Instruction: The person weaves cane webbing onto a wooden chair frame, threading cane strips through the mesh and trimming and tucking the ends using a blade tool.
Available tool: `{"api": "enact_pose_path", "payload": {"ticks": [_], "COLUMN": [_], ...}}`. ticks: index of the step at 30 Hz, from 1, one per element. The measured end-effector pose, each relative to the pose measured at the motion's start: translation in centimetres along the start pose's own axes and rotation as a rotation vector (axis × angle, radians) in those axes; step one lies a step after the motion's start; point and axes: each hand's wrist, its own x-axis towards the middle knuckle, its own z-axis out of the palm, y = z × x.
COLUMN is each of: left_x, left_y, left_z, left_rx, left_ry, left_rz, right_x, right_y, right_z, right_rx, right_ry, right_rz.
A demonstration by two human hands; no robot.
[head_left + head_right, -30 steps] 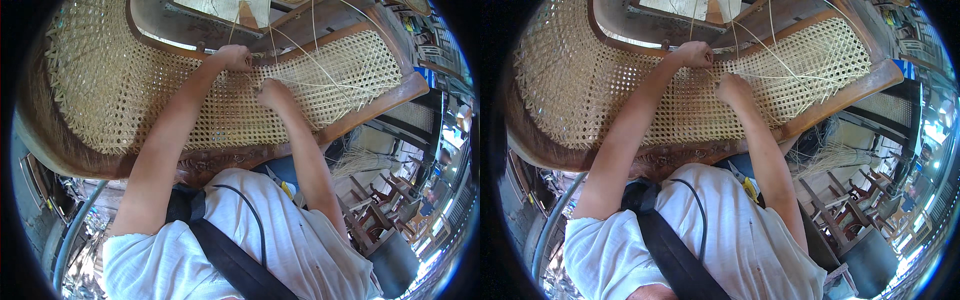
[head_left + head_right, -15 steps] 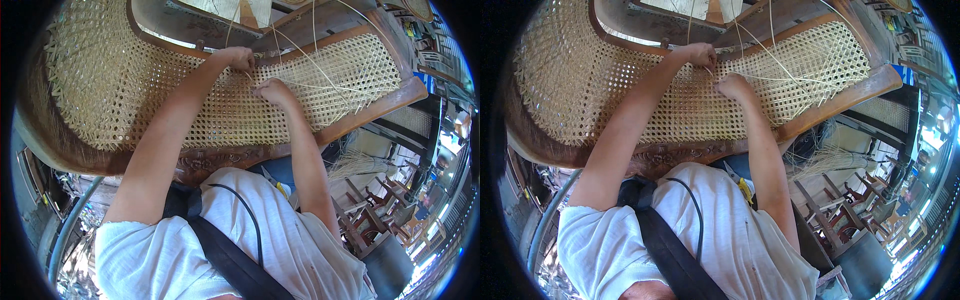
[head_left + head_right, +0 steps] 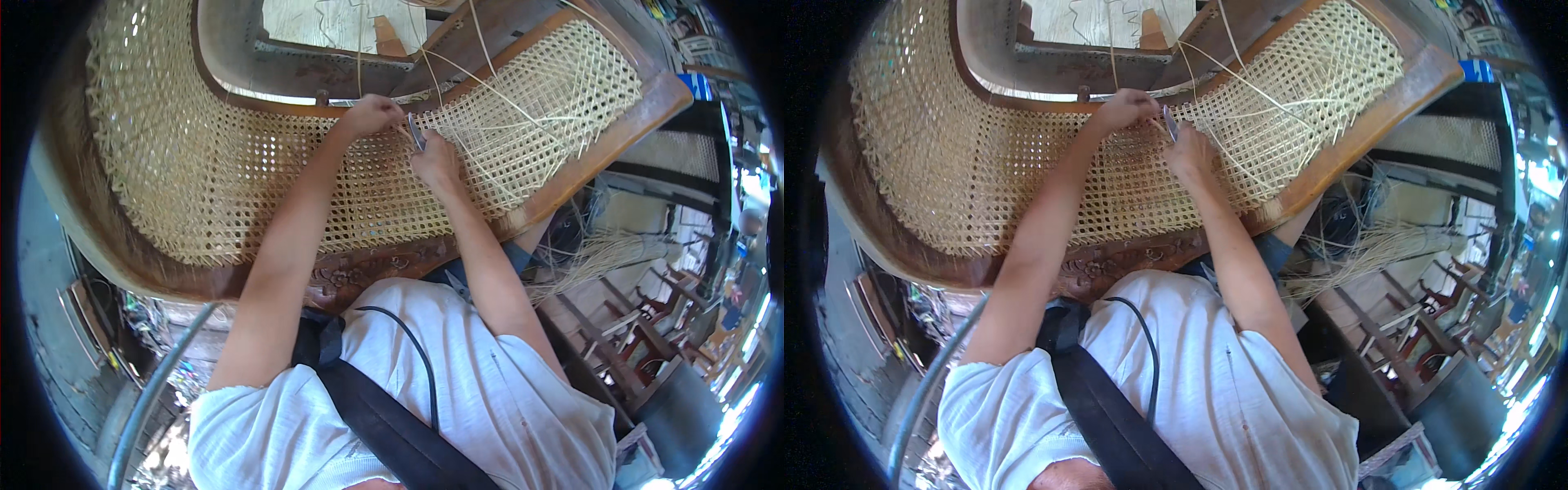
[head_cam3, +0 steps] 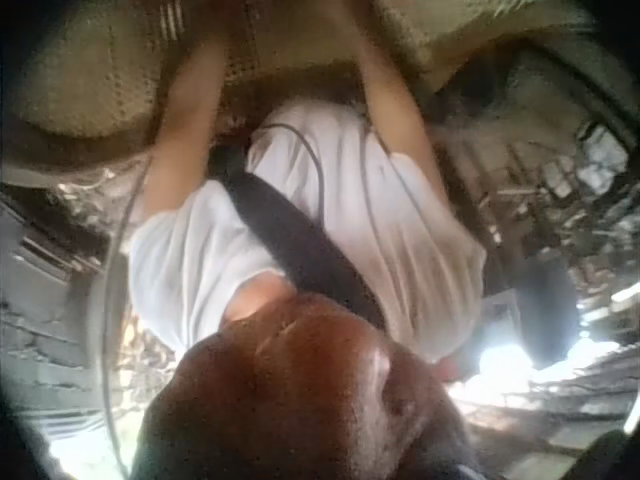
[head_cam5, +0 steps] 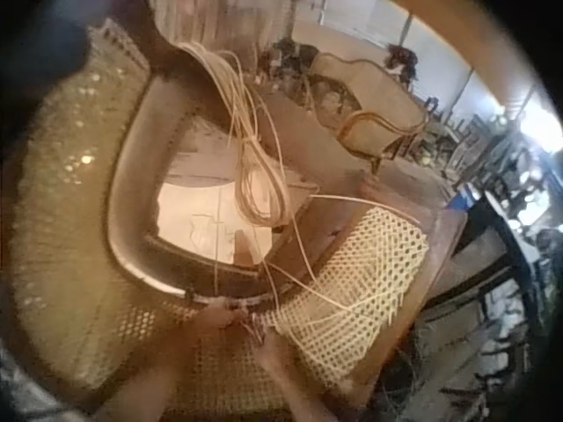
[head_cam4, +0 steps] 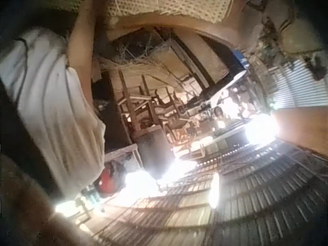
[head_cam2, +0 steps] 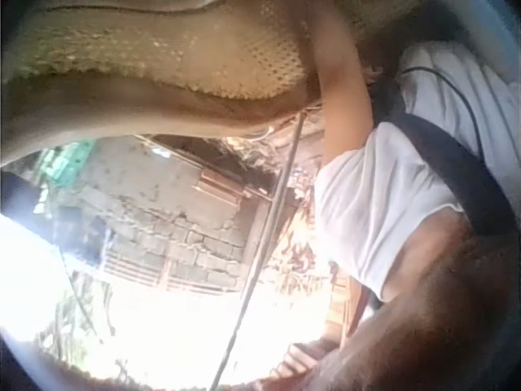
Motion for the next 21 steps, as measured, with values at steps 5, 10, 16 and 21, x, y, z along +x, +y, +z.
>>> {"api": "enact_pose_path", "payload": {"ticks": [5,10,16,21], "left_x": [-0.3,-2.8,0.7,0.2], "left_y": [-0.2,5.9,3.7,1.3], "left_z": [0.2,3.7,4.4,2.3], "left_rx": [-1.015,0.742,-0.062,0.006], "left_ry": [0.104,-0.001,-0.434,-0.241], "left_rz": [-0.065,0.235,0.011,0.064], "right_x": [0.4,-2.8,-1.6,-3.5], "right_y": [1.8,5.0,5.2,2.4], "right_z": [-0.8,-5.9,-5.8,-5.4], "right_rx": [0.018,0.134,0.474,-0.187], "right_ry": [-0.029,-0.031,0.102,0.012], "right_rz": [-0.007,0.100,-0.145,-0.042]}}
